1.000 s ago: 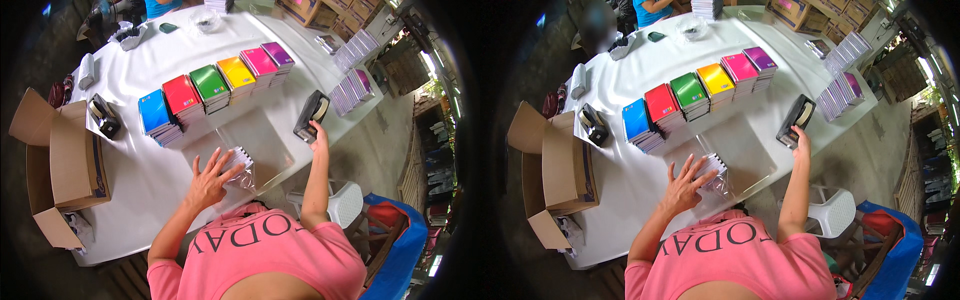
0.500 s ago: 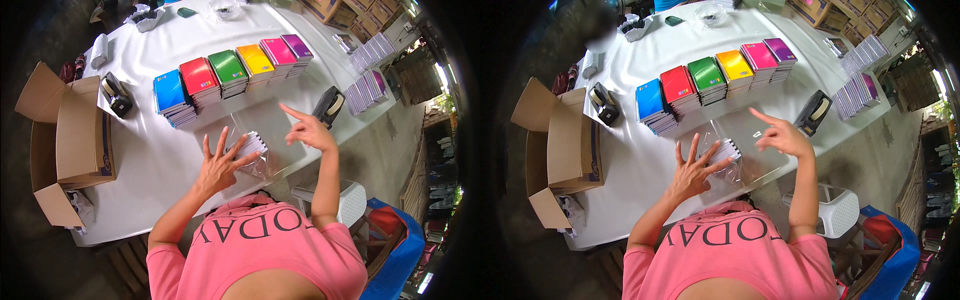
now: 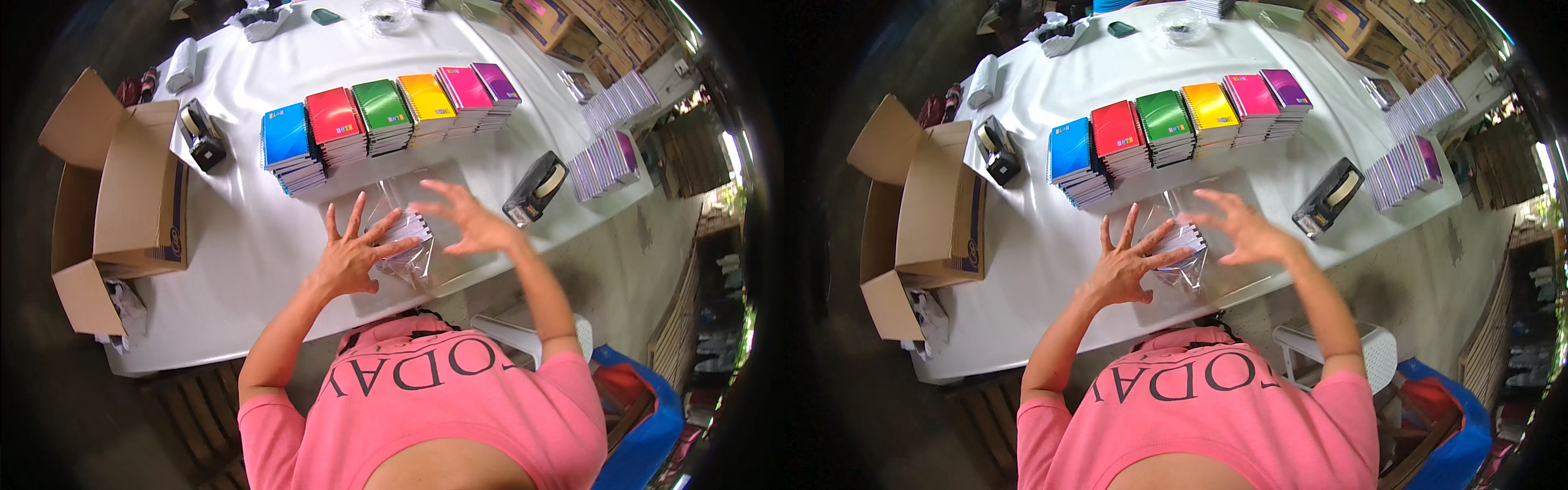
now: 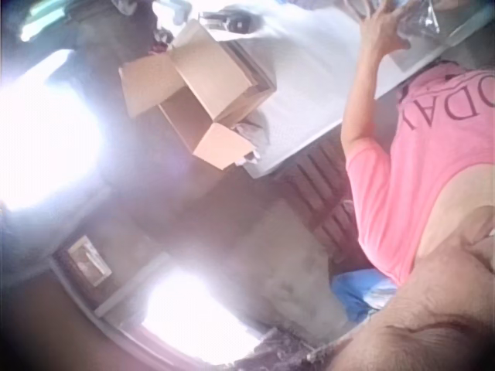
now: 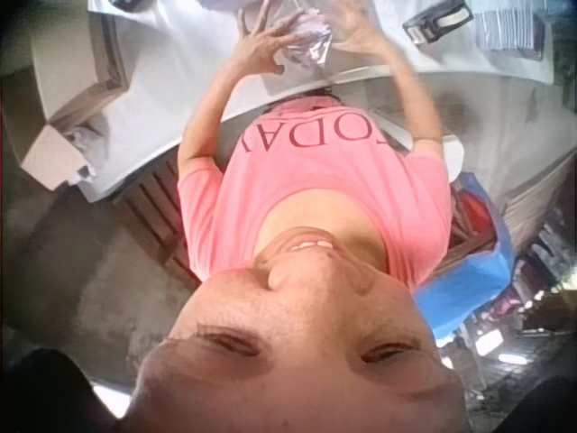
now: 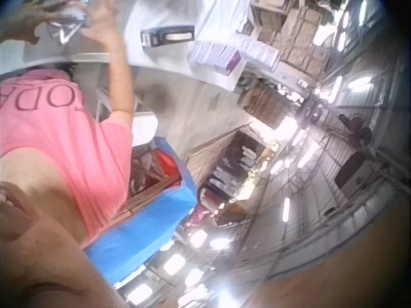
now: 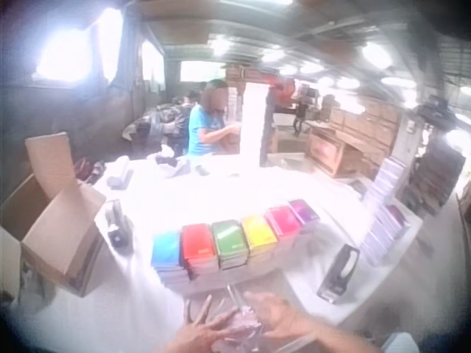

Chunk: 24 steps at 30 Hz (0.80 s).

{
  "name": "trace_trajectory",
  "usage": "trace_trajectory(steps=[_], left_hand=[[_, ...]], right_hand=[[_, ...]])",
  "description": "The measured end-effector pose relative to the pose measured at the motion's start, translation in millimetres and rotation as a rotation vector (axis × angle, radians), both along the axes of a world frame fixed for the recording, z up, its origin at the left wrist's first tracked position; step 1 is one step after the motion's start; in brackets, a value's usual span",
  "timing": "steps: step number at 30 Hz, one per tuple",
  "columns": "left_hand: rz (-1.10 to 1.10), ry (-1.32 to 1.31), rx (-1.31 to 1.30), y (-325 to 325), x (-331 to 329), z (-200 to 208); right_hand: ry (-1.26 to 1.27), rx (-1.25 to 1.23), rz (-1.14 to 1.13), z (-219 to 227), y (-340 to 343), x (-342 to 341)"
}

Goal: The person selects notebooks of different colors from stacks on a table, arranges them into a uniform stack, and places the stack into a plastic bag which they seal with tape.

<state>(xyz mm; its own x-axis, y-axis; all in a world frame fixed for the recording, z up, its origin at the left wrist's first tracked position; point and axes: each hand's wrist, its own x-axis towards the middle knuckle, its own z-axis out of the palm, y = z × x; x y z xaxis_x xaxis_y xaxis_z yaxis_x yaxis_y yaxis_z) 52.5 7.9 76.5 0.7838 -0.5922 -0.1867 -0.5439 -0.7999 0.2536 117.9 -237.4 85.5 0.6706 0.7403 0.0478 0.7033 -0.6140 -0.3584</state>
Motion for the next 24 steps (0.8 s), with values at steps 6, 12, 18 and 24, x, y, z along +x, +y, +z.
trace_trajectory(steps=[6,12,18,24], left_hand=[[0.167,0.057,-0.207,-0.7,-2.2,-24.7],[0.498,-0.061,-1.041,-23.3,5.3,-56.5],[0.599,-0.114,-1.133,-20.3,27.2,-56.4],[0.824,-0.027,-1.249,-23.4,25.2,-43.8]], right_hand=[[-0.105,0.605,0.108,-28.6,26.0,-22.5],[0.677,1.211,-0.201,-47.8,23.7,-16.8],[0.687,0.873,-0.305,-56.7,42.2,-22.7],[0.917,0.79,-0.289,-54.9,46.6,9.8]])
